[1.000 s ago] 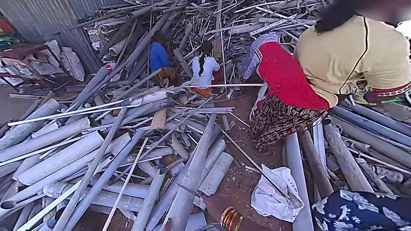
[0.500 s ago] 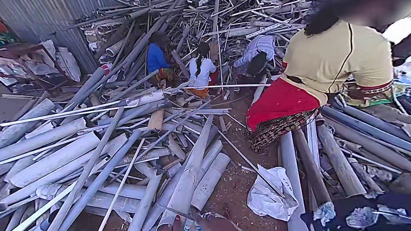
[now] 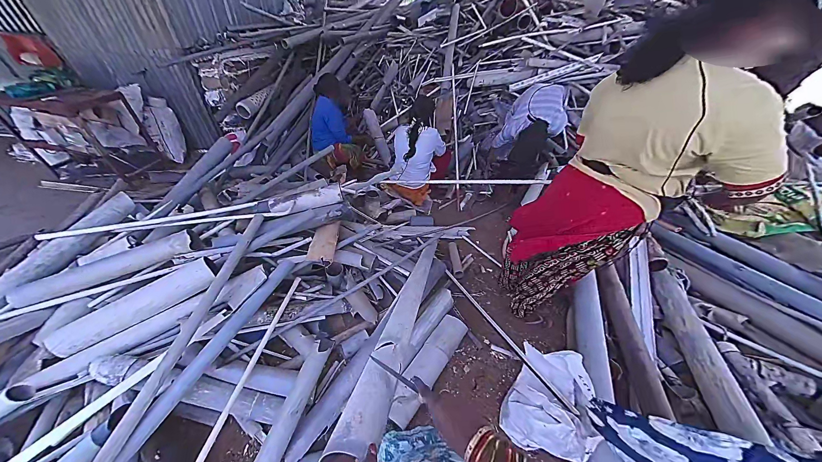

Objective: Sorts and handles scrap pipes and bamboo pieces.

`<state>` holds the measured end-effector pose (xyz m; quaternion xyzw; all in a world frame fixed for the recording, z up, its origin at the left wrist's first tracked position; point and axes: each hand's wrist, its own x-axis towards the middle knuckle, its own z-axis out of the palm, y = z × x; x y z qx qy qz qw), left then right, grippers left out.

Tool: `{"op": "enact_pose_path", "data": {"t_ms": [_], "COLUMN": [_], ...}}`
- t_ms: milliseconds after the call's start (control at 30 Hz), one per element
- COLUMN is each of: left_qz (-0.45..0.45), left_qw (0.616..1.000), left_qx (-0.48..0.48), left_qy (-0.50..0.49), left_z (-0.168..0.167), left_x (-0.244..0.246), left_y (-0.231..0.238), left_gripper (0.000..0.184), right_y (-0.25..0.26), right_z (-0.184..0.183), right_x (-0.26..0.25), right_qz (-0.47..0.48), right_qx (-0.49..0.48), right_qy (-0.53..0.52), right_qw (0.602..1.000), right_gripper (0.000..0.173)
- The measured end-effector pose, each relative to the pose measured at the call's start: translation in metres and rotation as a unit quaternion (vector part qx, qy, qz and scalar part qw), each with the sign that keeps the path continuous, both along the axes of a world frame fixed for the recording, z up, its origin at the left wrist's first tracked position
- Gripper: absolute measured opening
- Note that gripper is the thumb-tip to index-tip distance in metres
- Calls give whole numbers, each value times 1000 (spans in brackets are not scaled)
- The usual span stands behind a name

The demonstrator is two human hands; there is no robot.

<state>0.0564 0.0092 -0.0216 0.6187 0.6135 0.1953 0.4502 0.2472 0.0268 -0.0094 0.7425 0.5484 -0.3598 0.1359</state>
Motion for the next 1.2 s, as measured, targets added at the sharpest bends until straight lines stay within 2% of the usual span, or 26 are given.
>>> {"op": "enact_pose_path", "data": {"t_ms": [67,200,267,367,400,567,733,900,1067,1133,1200], "left_qz": [-11,-3,-2,-14,-18,0,-4,14,12,7,19], "left_qw": [1000,1000,1000,1000,1000,1000,1000,999,999,999,999], "left_qx": [-4,27,27,3,0,11,2,15,-3,-15,0], "left_qy": [7,0,-1,1,2,-13,-14,-31,-35,-44,-51], "left_z": [-3,-12,-13,-13,-15,-20,-32,-44,-53,-48,-54], "left_x": [-1,-2,-4,-6,-7,-8,-7,-7,-6,-5,-5], "left_y": [-2,-2,-1,-4,-4,-4,-12,-15,-25,-24,-29], "left_gripper": [41,41,40,40,40,38,39,39,37,37,35], "right_y": [5,-43,-39,2,6,-47,4,-38,20,17,-13], "right_z": [-12,55,44,-11,-14,50,1,54,3,20,47], "right_x": [11,-40,-35,5,9,-38,1,-51,-5,-16,-46], "right_qz": [-26,81,76,-9,-15,118,38,178,68,100,186], "right_qx": [7,-7,13,6,-1,11,-12,-39,-24,-37,-61], "right_qy": [-3,42,36,-9,-13,36,-25,1,-67,-56,-13], "right_qw": [1000,996,996,1000,1000,992,999,983,995,993,981], "right_gripper": [65,66,66,69,69,60,68,65,63,66,67]}}
